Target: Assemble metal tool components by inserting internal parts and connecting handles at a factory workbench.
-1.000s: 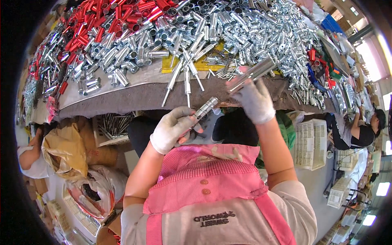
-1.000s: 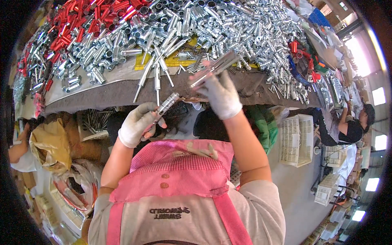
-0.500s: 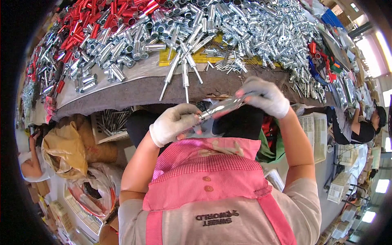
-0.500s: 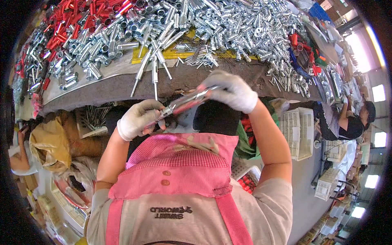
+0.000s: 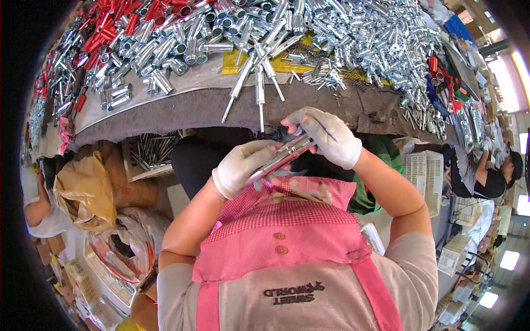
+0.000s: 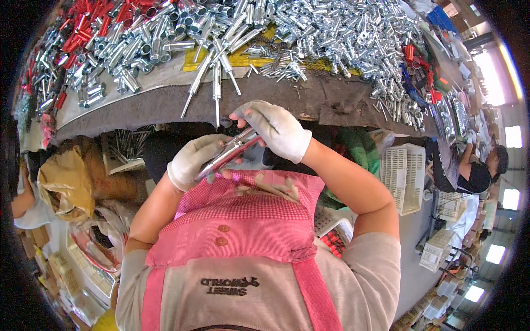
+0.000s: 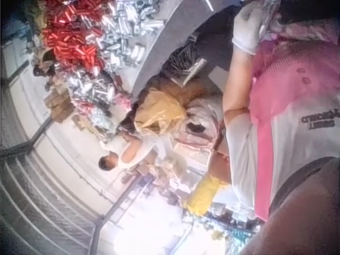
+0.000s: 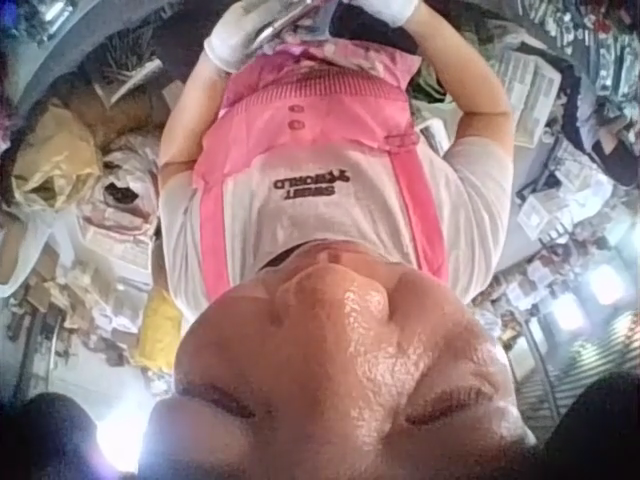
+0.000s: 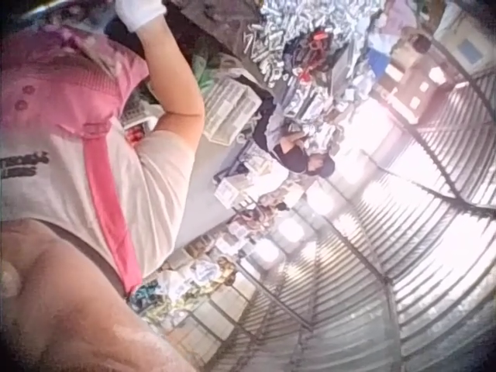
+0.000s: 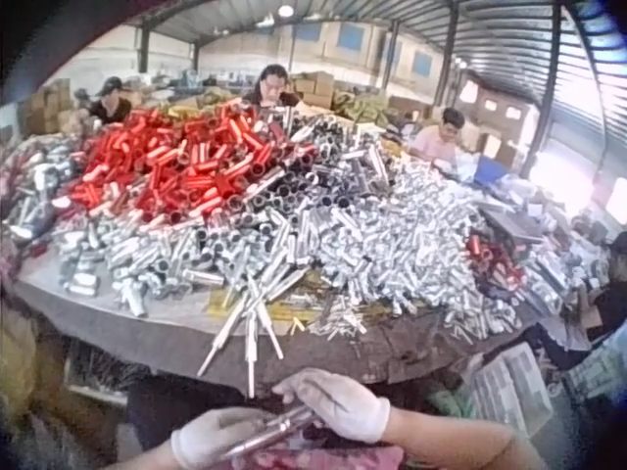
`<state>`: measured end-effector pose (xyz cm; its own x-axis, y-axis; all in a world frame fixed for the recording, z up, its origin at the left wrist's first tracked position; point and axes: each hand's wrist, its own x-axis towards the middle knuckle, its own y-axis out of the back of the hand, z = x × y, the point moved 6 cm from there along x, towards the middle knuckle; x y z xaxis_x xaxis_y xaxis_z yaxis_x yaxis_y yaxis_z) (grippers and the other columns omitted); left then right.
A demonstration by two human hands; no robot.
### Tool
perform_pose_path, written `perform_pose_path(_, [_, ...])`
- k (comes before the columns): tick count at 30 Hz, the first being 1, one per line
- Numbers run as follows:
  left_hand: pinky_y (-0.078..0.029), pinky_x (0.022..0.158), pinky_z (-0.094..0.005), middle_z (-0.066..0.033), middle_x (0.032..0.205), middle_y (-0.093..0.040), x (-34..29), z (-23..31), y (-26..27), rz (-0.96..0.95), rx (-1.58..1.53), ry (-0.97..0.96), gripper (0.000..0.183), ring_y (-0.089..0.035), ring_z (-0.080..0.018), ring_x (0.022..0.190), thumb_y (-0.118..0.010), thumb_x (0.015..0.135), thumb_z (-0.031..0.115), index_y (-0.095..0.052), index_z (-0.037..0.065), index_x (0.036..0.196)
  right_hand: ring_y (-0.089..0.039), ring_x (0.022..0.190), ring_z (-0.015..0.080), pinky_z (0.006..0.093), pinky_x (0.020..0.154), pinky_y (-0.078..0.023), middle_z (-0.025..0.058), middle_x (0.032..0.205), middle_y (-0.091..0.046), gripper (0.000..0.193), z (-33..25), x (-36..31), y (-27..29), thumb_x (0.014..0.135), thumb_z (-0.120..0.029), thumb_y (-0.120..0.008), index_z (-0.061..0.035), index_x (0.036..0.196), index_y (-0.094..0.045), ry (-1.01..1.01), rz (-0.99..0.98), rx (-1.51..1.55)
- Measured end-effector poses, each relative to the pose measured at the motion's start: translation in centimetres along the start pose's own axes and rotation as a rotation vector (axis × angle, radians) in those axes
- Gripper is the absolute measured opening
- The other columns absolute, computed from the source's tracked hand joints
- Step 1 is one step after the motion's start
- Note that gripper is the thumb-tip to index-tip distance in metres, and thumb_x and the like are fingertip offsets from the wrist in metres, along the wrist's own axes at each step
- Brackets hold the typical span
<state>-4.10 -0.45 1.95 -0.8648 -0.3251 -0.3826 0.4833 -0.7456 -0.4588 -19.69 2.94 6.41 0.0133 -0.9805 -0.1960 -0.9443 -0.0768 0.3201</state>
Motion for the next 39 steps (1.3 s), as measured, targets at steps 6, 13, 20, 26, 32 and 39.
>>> perform_pose_path(6, [-0.038,0.040,-0.0175,-0.0086,0.091,-0.066,-1.2,0.3,0.0,0.028,-0.013,0.004,0.037,-0.055,-0.0083,0.050,-0.044,0.097,0.028,-0.052,0.000,0.121,-0.047,0.062,0.0066,0.0211,0.052,-0.041,0.0023,0.087,-0.056,0.036,0.0,-0.2,-0.2,0.099,-0.025,-0.034,-0.0020,0.110,-0.060,-0.062,-0.058,0.083])
perform_pose_path(13, [-0.030,0.033,-0.0153,-0.0115,0.080,-0.064,-1.0,-2.1,0.6,-0.051,-0.157,0.121,0.045,-0.047,-0.0068,0.040,-0.035,0.099,0.038,-0.052,-0.001,0.113,-0.054,0.068,0.0125,0.0247,0.061,-0.047,0.0081,0.089,-0.056,0.031,-2.5,-0.2,-1.4,0.097,-0.012,-0.034,-0.0017,0.111,-0.059,0.353,-0.051,-0.175])
perform_pose_path(20, [-0.037,0.038,-0.0181,-0.0139,0.084,-0.065,-1.0,-1.2,-0.2,0.027,-0.174,0.124,0.042,-0.051,-0.0102,0.046,-0.042,0.096,0.035,-0.048,0.001,0.119,-0.050,0.064,0.0078,0.0217,0.057,-0.044,0.0037,0.086,-0.056,0.032,0.5,0.4,-3.0,0.098,-0.014,-0.032,-0.0033,0.111,-0.060,0.203,-0.033,-0.032])
perform_pose_path(26, [-0.032,0.038,-0.0177,-0.0101,0.082,-0.062,0.1,-2.3,0.1,-0.034,-0.298,0.058,0.041,-0.044,-0.0080,0.045,-0.049,0.094,0.033,-0.047,0.001,0.120,-0.052,0.070,0.0087,0.0240,0.063,-0.045,0.0023,0.086,-0.056,0.032,1.4,2.0,-2.3,0.100,-0.019,-0.033,-0.0050,0.115,-0.057,0.166,-0.091,-0.032])
perform_pose_path(32, [-0.032,0.036,-0.0186,-0.0081,0.083,-0.058,0.9,-0.9,4.2,0.182,-0.401,-0.168,0.030,-0.044,-0.0081,0.046,-0.045,0.097,0.033,-0.048,0.005,0.105,-0.062,0.083,0.0313,0.0369,0.075,-0.049,0.0160,0.090,-0.061,0.020,0.6,7.6,5.7,0.088,-0.020,-0.054,-0.0071,0.103,-0.057,0.260,0.591,-0.687])
perform_pose_path(39, [-0.031,0.034,-0.0168,-0.0090,0.083,-0.054,0.1,-0.3,5.1,0.304,-0.576,-0.244,0.029,-0.042,-0.0076,0.045,-0.040,0.099,0.031,-0.044,0.007,0.114,-0.061,0.083,0.0320,0.0412,0.071,-0.050,0.0129,0.093,-0.059,0.014,2.9,8.9,5.1,0.084,-0.018,-0.058,-0.0099,0.095,-0.059,0.249,0.653,-1.106])
